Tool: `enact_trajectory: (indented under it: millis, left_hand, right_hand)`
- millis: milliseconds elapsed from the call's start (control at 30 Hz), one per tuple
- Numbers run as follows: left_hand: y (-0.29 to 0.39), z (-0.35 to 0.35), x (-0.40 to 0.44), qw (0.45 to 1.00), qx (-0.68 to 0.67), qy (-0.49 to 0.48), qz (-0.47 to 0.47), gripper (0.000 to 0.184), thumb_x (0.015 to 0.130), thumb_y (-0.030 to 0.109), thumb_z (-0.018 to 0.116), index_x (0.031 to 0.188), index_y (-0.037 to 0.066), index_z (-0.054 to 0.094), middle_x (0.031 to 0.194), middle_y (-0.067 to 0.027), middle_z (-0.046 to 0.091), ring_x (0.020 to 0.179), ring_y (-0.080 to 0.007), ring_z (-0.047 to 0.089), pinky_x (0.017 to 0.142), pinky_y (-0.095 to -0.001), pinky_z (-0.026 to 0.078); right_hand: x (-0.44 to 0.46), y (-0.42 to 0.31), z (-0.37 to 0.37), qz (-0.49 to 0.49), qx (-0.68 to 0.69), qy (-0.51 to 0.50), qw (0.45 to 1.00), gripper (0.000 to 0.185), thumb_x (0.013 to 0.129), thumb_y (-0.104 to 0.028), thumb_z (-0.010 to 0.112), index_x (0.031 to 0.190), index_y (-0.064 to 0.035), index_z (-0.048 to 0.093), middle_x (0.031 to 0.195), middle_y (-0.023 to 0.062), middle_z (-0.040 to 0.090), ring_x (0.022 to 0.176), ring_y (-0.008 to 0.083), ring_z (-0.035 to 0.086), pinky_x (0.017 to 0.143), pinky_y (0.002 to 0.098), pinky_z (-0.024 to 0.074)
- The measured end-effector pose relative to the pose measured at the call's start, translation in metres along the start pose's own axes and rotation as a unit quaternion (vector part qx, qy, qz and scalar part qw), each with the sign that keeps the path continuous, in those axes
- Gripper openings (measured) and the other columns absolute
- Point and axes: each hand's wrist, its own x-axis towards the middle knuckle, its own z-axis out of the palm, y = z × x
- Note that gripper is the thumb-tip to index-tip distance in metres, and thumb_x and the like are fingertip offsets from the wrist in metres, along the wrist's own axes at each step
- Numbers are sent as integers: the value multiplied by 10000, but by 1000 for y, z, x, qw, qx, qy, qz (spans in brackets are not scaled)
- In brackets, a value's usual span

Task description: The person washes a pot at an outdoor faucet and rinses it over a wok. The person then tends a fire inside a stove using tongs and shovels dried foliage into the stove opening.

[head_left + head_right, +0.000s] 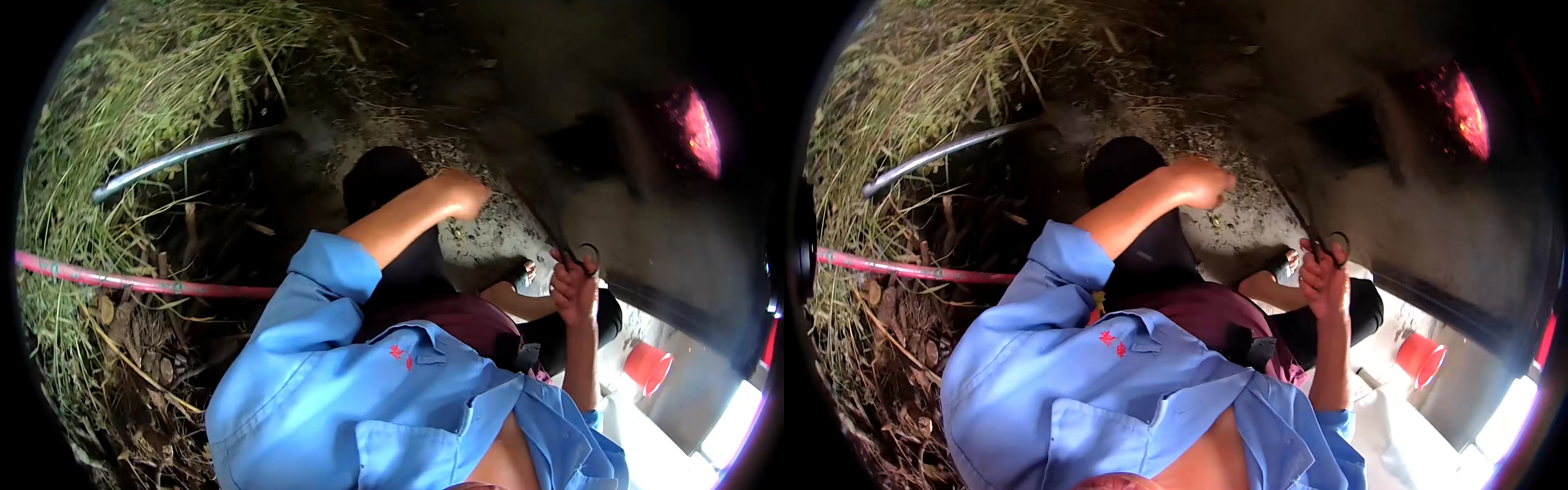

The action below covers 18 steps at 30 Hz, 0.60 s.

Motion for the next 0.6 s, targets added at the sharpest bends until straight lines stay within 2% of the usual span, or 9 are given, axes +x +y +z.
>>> enact_trajectory:
  millis: [67,133,200,333,400,467,533,567,600]
  left_hand:
    - [2,1,-6,999,5,47,22,324,726,179,490,1022,47,500,892,-151,573,834,-312,546,680,-410,438]
    - [6,3,0,998,58,17,21,313,705,156,509,999,49,522,875,-143,579,815,-300,554,661,-398,444]
    - [18,3,9,993,87,-73,40,283,684,133,527,956,62,564,876,-120,588,807,-274,564,658,-388,447]
    - [48,7,32,971,169,-146,91,282,620,201,639,888,114,626,936,-68,590,850,-209,559,667,-380,470]
    - [44,19,41,964,179,-90,177,302,600,183,604,882,79,620,901,-115,589,816,-216,567,650,-343,460]
    - [35,32,47,982,102,-75,137,319,599,200,609,892,74,624,923,-132,583,843,-252,553,686,-427,438]
    - [42,54,66,983,170,-75,1,311,625,178,589,916,72,620,940,-126,580,870,-301,534,690,-507,401]
    - [45,52,70,979,179,-100,5,290,647,157,570,919,71,617,938,-115,580,867,-311,526,694,-530,384]
    - [54,61,80,973,201,-113,-20,287,655,154,563,925,71,614,938,-104,580,874,-298,520,700,-520,383]
  right_hand:
    - [4,-9,18,8,-9,-14,1000,513,807,-414,439,1068,26,400,566,-23,287,392,45,268,298,167,224]
    - [10,-17,28,-4,-43,-23,999,555,793,-451,448,1084,19,389,568,-22,287,394,45,257,305,167,216]
    - [20,-28,48,-2,-55,-56,997,584,783,-476,449,1090,17,383,567,-24,281,395,46,250,306,169,206]
    - [59,-48,101,29,-75,-134,988,675,755,-571,407,1090,15,373,572,-26,253,401,53,243,317,181,186]
    - [88,-50,135,45,-73,-146,986,695,754,-590,378,1085,21,372,570,-25,247,400,57,236,315,185,184]
    - [128,-54,159,107,-32,-190,975,776,740,-620,359,1138,45,315,607,2,265,438,95,268,343,225,225]
    - [174,-48,187,138,-10,-231,963,790,736,-634,345,1118,57,327,598,1,258,431,90,256,340,221,218]
    - [191,-41,216,117,-48,-177,976,760,749,-658,245,1024,37,384,546,-28,213,392,65,203,311,200,169]
    - [219,-36,229,128,-44,-208,969,748,747,-659,256,1003,31,390,541,-32,217,390,60,201,311,195,169]
